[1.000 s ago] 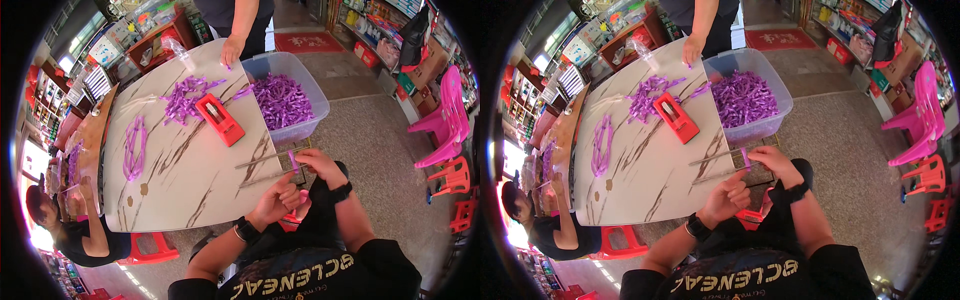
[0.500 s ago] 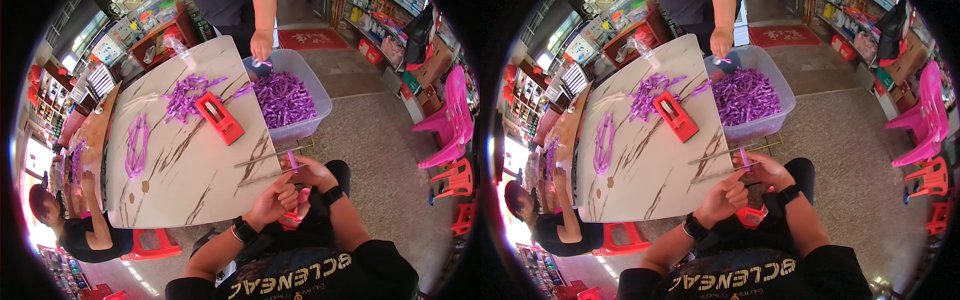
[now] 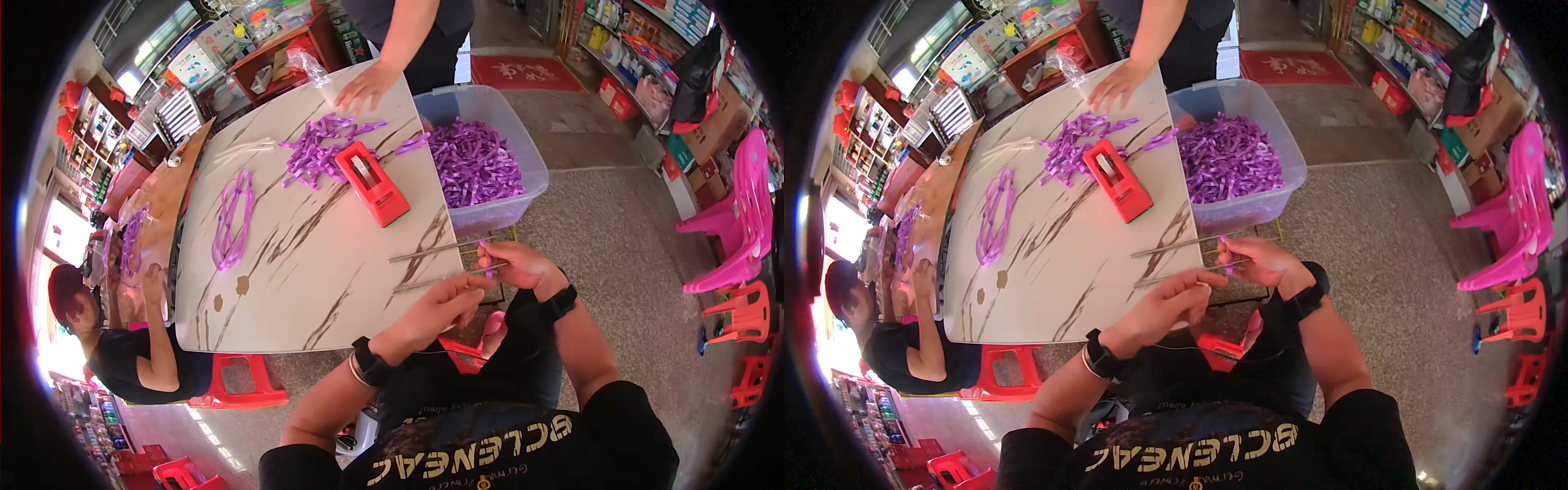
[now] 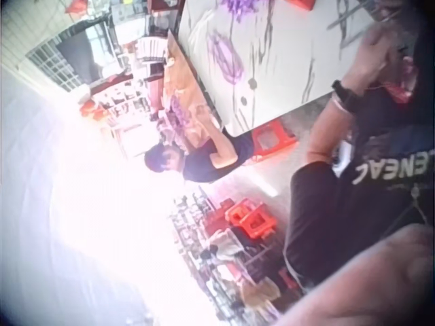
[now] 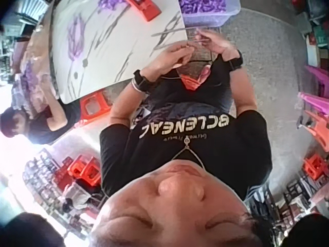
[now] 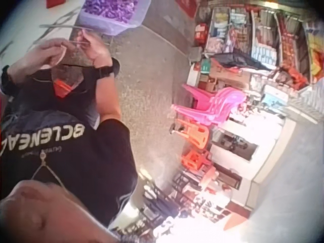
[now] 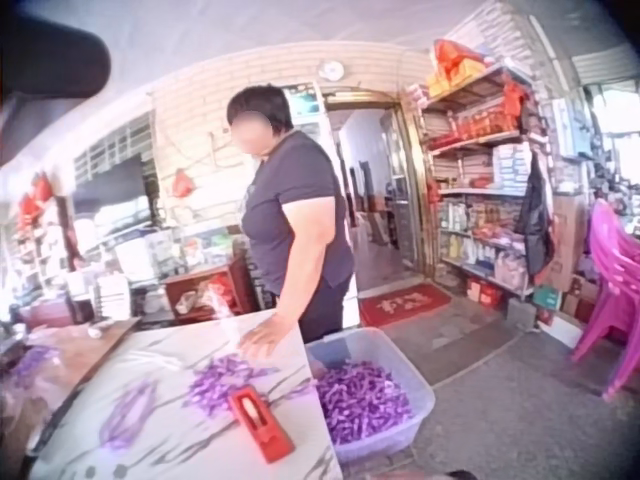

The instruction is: Stretching and measuring purple plastic loops against markings on a workspace table.

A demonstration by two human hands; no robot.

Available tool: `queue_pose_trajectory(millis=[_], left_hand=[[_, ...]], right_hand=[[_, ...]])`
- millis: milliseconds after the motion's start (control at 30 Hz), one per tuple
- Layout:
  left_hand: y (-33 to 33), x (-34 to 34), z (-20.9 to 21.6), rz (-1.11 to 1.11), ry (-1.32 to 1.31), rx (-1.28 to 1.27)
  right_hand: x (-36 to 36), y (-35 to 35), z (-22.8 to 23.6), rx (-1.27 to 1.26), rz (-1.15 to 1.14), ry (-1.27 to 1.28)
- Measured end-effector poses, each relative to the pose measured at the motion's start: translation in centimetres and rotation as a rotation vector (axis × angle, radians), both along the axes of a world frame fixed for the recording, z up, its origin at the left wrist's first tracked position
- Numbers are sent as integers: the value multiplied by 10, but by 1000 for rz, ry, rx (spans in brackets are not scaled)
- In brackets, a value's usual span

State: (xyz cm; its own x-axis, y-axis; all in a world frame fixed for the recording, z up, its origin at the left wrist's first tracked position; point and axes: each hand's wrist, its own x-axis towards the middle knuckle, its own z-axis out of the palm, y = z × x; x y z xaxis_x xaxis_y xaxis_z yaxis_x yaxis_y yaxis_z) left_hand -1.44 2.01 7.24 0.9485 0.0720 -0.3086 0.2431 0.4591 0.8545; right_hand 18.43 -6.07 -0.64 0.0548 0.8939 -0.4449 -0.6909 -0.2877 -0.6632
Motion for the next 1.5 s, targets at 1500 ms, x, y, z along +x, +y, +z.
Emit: queue_pose_trajectory(millis=[1500], left_hand=[[175, -21, 48, 585, -280, 907]], right_hand=[[-79, -8, 84, 373, -232, -1211]])
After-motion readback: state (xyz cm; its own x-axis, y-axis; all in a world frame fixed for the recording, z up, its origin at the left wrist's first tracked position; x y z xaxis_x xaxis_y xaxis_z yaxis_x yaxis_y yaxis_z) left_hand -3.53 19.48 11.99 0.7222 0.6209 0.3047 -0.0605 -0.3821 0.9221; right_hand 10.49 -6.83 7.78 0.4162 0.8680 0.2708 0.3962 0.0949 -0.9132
